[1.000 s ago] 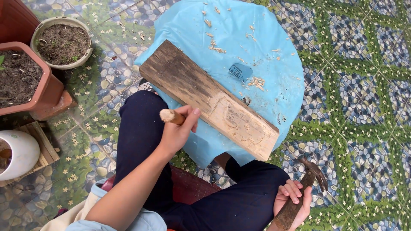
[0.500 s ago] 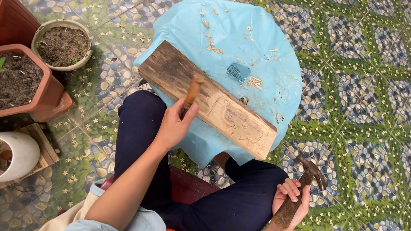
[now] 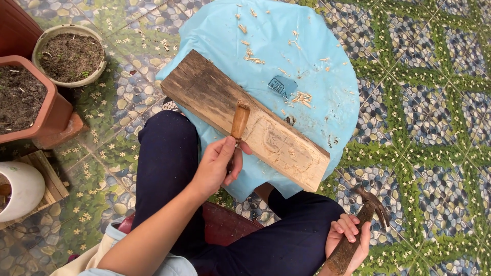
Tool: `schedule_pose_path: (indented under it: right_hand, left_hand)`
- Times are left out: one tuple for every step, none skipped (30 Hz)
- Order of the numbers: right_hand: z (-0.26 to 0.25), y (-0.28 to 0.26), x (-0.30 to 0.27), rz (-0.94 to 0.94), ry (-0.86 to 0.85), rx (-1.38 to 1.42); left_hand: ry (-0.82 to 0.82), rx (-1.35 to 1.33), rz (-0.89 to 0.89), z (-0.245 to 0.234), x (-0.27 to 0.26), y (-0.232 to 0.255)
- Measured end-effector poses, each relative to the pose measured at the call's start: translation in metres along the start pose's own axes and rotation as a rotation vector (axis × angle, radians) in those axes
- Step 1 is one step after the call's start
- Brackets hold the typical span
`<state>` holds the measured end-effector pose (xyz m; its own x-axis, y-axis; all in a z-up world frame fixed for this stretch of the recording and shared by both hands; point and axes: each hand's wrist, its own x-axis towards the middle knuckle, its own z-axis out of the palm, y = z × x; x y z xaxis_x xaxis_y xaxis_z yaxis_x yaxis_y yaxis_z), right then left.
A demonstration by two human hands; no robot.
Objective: Carving a design into a wooden board using a hammer and a wood carving chisel.
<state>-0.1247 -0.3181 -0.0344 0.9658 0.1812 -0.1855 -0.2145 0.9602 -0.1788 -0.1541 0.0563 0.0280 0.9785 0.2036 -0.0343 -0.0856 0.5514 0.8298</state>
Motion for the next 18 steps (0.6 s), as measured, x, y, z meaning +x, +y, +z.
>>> schedule_pose_path:
  right_hand:
    - [-0.001,-0.001,0.001,0.000,0.003,-0.009]
    - [-0.002,-0.002,0.001,0.000,0.005,-0.018]
    - [-0.003,-0.003,0.001,0.005,0.002,-0.021]
    - [-0.005,-0.004,0.001,-0.002,0.011,-0.014]
    - [-0.007,-0.004,0.000,-0.010,0.021,-0.003]
    - [-0.006,-0.003,0.004,-0.007,0.018,-0.002]
    - [-0.006,-0.004,0.003,-0.005,0.018,-0.003]
    - [-0.006,-0.004,0.001,-0.004,0.017,-0.003]
    - [-0.006,-0.004,0.000,-0.007,0.017,-0.003]
    - [-0.005,-0.004,-0.002,-0.004,0.019,0.004]
    - [-0.003,-0.003,0.001,0.002,0.011,0.012]
    - [-0.005,-0.005,0.002,0.002,0.002,0.015]
    - [-0.007,-0.006,0.002,-0.001,0.019,0.007]
    - [-0.010,-0.007,0.002,-0.005,0.035,-0.001]
    - [-0.007,-0.005,0.002,-0.012,0.042,0.003]
    - [-0.004,-0.002,0.001,-0.012,0.035,0.003]
    - [0.000,-0.001,0.004,-0.006,0.025,-0.004]
    - [-0.003,-0.003,-0.004,-0.007,0.028,-0.005]
  left_hand:
    - [0.109,-0.021,-0.099,0.002,-0.001,-0.010]
    - [0.217,-0.042,-0.199,0.005,-0.003,-0.019]
    - [0.220,-0.045,-0.194,0.011,-0.012,-0.026]
    - [0.291,-0.108,-0.232,0.017,-0.021,-0.034]
    - [0.360,-0.169,-0.270,0.022,-0.029,-0.041]
    - [0.362,-0.168,-0.266,0.024,-0.034,-0.038]
    - [0.269,-0.047,-0.147,0.026,-0.042,-0.035]
    - [0.175,0.072,-0.028,0.029,-0.051,-0.032]
    - [0.173,0.073,-0.028,0.027,-0.049,-0.032]
    - [0.282,0.084,-0.160,0.024,-0.048,-0.031]
    - [0.390,0.096,-0.282,0.022,-0.045,-0.029]
    - [0.387,0.097,-0.274,0.020,-0.052,-0.027]
    - [0.384,0.159,-0.265,0.018,-0.060,-0.026]
    - [0.381,0.221,-0.257,0.016,-0.068,-0.026]
    - [0.377,0.226,-0.265,0.012,-0.074,-0.032]
    - [0.311,0.242,-0.229,0.007,-0.080,-0.038]
    - [0.251,0.251,-0.189,0.004,-0.086,-0.045]
    - [0.251,0.250,-0.193,0.003,-0.089,-0.047]
